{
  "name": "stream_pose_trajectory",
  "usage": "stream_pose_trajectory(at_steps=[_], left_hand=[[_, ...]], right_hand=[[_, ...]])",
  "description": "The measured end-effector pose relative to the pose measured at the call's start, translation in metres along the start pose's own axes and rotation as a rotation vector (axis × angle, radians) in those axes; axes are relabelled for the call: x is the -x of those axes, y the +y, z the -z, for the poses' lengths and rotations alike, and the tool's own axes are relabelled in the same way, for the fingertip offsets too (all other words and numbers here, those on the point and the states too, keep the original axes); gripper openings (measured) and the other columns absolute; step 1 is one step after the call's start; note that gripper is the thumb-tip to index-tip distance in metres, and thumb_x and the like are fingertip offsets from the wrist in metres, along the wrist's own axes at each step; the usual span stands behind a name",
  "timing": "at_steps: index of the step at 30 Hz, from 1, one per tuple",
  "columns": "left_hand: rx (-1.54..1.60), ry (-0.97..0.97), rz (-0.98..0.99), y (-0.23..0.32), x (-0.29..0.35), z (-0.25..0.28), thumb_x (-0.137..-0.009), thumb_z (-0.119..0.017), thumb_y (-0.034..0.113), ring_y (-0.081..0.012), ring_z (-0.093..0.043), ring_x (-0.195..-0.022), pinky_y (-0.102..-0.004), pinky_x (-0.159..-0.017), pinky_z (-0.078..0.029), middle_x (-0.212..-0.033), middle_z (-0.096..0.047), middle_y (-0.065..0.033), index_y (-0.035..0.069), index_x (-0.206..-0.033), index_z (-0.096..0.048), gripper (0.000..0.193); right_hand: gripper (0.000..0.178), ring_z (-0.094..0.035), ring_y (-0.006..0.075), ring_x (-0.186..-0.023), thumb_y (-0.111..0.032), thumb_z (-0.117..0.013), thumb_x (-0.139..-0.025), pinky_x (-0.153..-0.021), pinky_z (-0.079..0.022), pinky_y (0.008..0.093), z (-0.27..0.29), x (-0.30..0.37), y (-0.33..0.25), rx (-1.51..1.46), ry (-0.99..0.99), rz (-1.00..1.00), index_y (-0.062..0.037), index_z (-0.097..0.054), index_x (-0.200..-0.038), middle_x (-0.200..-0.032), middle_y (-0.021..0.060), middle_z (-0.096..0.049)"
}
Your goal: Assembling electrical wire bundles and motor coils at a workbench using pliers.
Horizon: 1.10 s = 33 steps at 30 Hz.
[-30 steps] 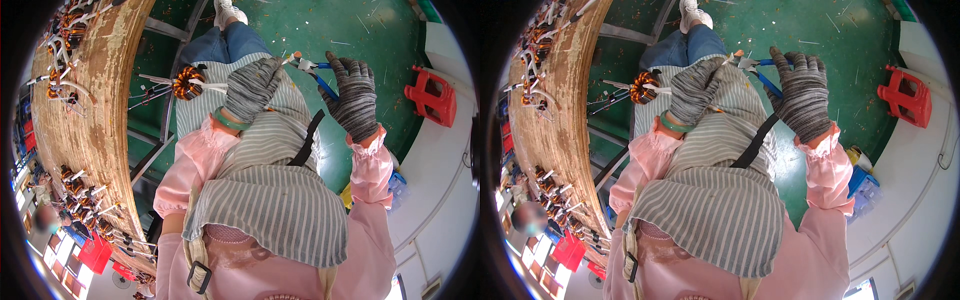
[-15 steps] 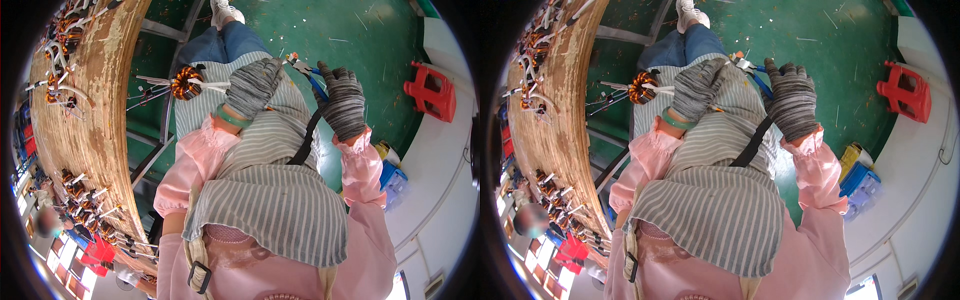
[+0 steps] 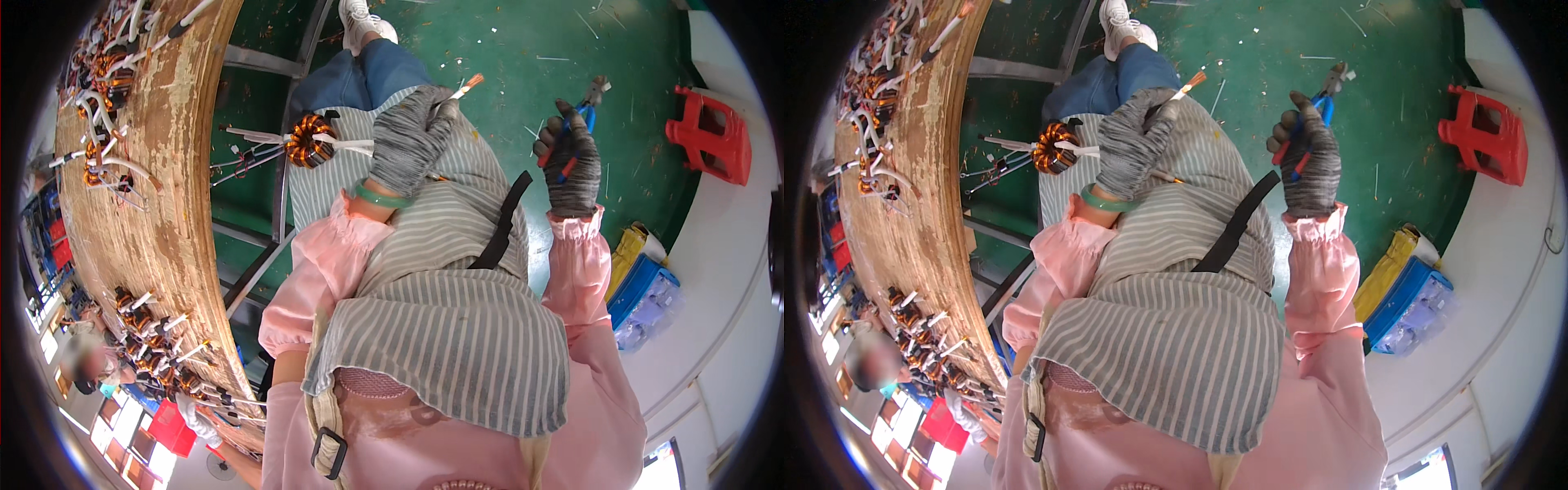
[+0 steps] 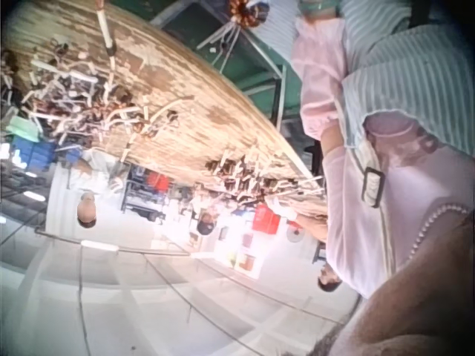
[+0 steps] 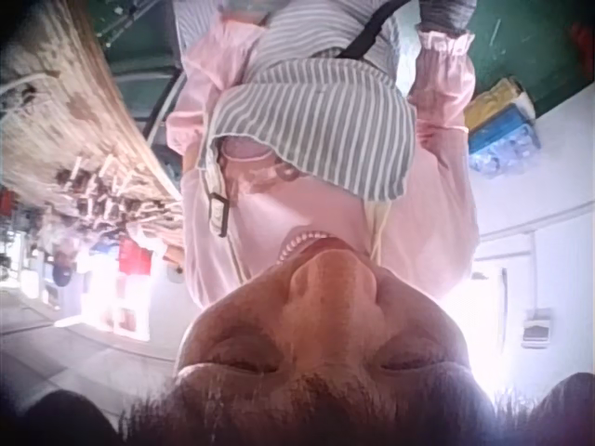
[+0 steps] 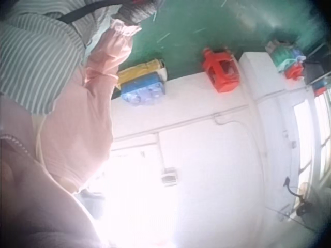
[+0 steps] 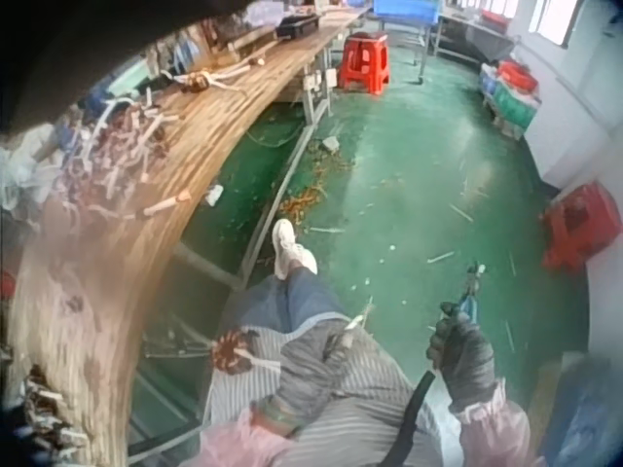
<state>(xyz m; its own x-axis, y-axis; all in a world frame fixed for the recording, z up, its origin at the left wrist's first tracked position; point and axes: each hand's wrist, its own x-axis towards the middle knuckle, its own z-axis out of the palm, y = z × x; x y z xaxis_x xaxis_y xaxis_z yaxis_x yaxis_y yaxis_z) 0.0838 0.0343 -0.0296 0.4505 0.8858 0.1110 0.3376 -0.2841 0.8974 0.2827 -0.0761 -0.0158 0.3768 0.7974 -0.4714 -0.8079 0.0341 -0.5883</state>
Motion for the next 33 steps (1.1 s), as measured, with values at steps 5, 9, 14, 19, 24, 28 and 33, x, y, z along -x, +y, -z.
stream_pose_trajectory(at_steps=[5, 9, 14, 19, 24, 28, 33], left_hand=[[0.173, -0.054, 0.143, -0.002, 0.002, 0.012, -0.083, -0.062, 0.011, -0.008, -0.057, -0.067, -0.0211, -0.062, -0.046, -0.078, -0.063, -0.0044, 0.002, -0.099, -0.063, 0.018], [0.55, -0.029, 0.264, 0.005, 0.0, 0.031, -0.084, -0.062, 0.014, -0.003, -0.049, -0.058, -0.0165, -0.051, -0.038, -0.07, -0.058, 0.0008, 0.001, -0.098, -0.063, 0.019], [0.6, -0.1, 0.411, 0.019, -0.002, 0.064, -0.086, -0.059, 0.022, -0.0018, -0.038, -0.047, -0.0165, -0.042, -0.026, -0.061, -0.051, 0.0031, 0.003, -0.094, -0.063, 0.021], [0.833, -0.133, 0.505, 0.018, 0.001, 0.079, -0.085, -0.059, 0.019, -0.003, -0.039, -0.043, -0.0173, -0.038, -0.027, -0.058, -0.051, 0.0023, 0.003, -0.093, -0.064, 0.018], [0.906, -0.174, 0.492, 0.016, 0.004, 0.084, -0.085, -0.058, 0.022, -0.0026, -0.038, -0.042, -0.0165, -0.038, -0.026, -0.057, -0.05, 0.0025, 0.003, -0.092, -0.064, 0.021], [0.905, -0.179, 0.504, 0.017, 0.005, 0.086, -0.086, -0.056, 0.024, -0.0033, -0.034, -0.043, -0.0173, -0.038, -0.025, -0.057, -0.045, 0.0027, 0.004, -0.088, -0.057, 0.02], [0.852, -0.199, 0.486, 0.016, 0.005, 0.085, -0.087, -0.055, 0.024, -0.0027, -0.034, -0.044, -0.0167, -0.038, -0.025, -0.058, -0.044, 0.0033, 0.004, -0.091, -0.058, 0.021]], right_hand=[[0.043, -0.054, 0.0163, -0.078, -0.021, -0.065, -0.082, -0.072, -0.046, 0.0301, -0.003, 0.01, 0.008, 1.206, 0.006, 0.25, -0.0042, -0.051, -0.119, -0.094, 0.0064, -0.056], [0.05, -0.058, 0.0244, -0.087, -0.02, -0.071, -0.074, -0.078, -0.048, 0.0357, -0.037, 0.018, 0.011, 1.537, -0.057, 0.46, -0.0056, -0.052, -0.118, -0.099, 0.0138, -0.056], [0.053, -0.055, 0.0318, -0.087, -0.019, -0.072, -0.067, -0.077, -0.046, 0.0409, -0.069, 0.02, 0.014, 1.782, -0.203, 0.874, -0.0091, -0.054, -0.116, -0.096, 0.0156, -0.056], [0.059, -0.055, 0.0297, -0.088, -0.018, -0.074, -0.063, -0.078, -0.046, 0.0392, -0.091, 0.013, 0.016, 1.906, -0.236, 1.065, -0.0136, -0.055, -0.118, -0.098, 0.0131, -0.055], [0.059, -0.053, 0.0284, -0.086, -0.029, -0.069, -0.065, -0.077, -0.043, 0.0421, -0.104, 0.007, 0.016, 1.998, -0.286, 1.248, -0.015, -0.054, -0.12, -0.097, 0.0113, -0.056], [0.058, -0.053, 0.0278, -0.087, -0.03, -0.067, -0.068, -0.079, -0.042, 0.0427, -0.11, 0.007, 0.012, 2.083, -0.33, 1.236, -0.016, -0.053, -0.122, -0.097, 0.0111, -0.056], [0.059, -0.053, 0.0278, -0.089, -0.025, -0.066, -0.068, -0.083, -0.041, 0.0429, -0.11, 0.007, 0.01, 2.176, -0.389, 1.128, -0.0172, -0.05, -0.125, -0.098, 0.0111, -0.056]])
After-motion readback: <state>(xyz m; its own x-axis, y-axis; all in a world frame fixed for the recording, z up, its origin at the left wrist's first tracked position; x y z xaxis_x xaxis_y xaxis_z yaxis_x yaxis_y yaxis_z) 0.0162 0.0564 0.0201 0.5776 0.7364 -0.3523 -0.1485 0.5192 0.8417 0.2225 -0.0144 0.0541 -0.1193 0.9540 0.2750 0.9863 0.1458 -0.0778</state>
